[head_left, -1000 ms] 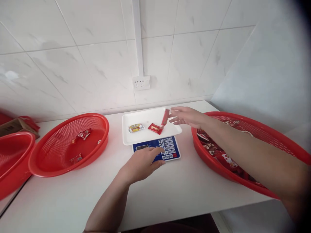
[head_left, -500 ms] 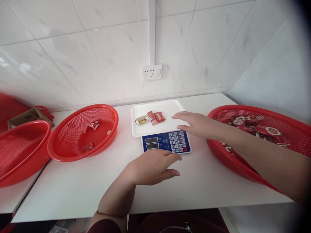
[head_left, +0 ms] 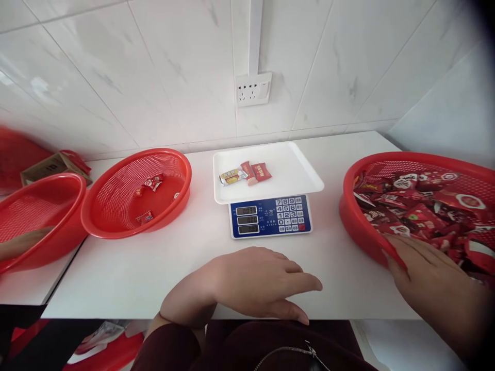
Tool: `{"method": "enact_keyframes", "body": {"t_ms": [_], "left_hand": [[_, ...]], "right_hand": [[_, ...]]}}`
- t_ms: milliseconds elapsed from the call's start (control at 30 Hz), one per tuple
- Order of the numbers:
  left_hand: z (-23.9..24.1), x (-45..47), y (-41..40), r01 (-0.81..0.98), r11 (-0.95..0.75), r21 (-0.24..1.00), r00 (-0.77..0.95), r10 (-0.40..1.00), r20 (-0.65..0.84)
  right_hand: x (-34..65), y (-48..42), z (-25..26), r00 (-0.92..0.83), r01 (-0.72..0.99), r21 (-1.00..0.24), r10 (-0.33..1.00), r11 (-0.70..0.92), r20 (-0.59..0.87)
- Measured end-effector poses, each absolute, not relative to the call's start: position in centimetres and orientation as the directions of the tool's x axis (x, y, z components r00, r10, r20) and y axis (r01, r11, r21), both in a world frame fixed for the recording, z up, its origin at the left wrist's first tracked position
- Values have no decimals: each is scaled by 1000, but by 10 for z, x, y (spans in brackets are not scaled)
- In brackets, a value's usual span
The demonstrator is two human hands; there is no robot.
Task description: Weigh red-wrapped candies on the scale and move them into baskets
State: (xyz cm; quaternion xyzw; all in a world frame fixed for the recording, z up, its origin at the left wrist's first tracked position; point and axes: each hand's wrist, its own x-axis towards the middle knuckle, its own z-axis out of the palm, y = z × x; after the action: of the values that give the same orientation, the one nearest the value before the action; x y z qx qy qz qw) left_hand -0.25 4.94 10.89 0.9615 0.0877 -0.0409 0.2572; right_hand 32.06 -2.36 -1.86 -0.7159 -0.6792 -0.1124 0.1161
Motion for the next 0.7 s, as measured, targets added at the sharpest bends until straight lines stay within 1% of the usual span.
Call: {"method": "enact_keyframes", "body": {"t_ms": [100,167,233,300,400,500,567,700], "left_hand": [[106,-1,49,210,-840,501,978,170,-125],[103,0,50,231,-826,514,973,196,-122],[102,0,50,267,-810,522,964,234,-130],[100,2,50,310,-792,526,951,271,-151],[97,4,52,346,-769,538,938,297,-179],[95,6,54,368,-745,557,930,310,-199],[94,7,54,388,-730,563,921,323,-216],[93,7,54,423,-706,568,906,352,-237]], "right_hand": [[307,-6,0,48,994,73,942,-77,331],[299,8,12,95,991,62,951,-118,293],[292,22,21,126,991,13,964,-133,234],[285,39,26,154,988,-62,966,-144,206],[278,63,30,126,979,-181,975,-93,182],[272,81,33,74,960,-280,979,-17,191],[268,90,33,49,951,-308,977,18,207],[260,106,36,46,939,-344,978,28,205]]}}
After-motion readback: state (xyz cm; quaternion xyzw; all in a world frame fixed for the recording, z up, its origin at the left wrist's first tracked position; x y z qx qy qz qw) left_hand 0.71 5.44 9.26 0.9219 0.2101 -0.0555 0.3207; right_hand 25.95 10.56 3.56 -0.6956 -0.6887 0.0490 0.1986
